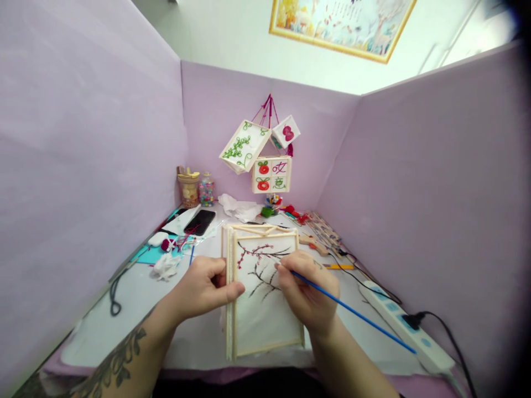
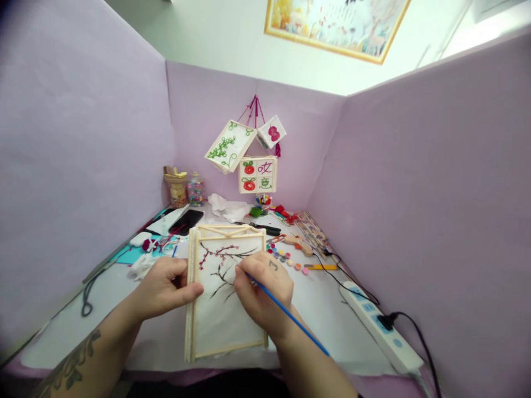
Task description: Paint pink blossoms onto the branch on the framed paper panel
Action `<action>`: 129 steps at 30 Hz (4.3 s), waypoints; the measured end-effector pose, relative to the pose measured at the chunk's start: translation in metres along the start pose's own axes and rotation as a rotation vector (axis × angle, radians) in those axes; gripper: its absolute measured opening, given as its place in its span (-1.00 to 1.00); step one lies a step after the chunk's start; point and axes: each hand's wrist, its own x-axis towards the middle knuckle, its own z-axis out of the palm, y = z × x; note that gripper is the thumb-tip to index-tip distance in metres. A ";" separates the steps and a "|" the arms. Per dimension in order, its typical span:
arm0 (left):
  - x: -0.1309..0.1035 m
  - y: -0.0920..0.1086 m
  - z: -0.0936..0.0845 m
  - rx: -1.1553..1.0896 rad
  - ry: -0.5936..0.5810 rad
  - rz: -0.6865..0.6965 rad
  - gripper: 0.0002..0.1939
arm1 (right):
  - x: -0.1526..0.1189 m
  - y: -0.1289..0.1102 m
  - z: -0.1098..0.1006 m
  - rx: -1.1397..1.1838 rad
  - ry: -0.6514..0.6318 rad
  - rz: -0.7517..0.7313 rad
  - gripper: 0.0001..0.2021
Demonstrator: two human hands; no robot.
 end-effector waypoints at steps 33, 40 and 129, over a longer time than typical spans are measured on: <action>0.001 0.000 0.000 0.001 0.006 0.009 -0.59 | 0.002 0.000 0.000 -0.035 -0.022 -0.043 -0.77; 0.000 -0.001 0.000 -0.008 0.009 0.002 -0.59 | 0.001 0.000 -0.001 0.004 -0.011 -0.037 -0.76; 0.002 -0.002 0.001 0.066 0.040 -0.085 -0.60 | 0.000 0.016 -0.029 0.307 0.712 0.323 -0.95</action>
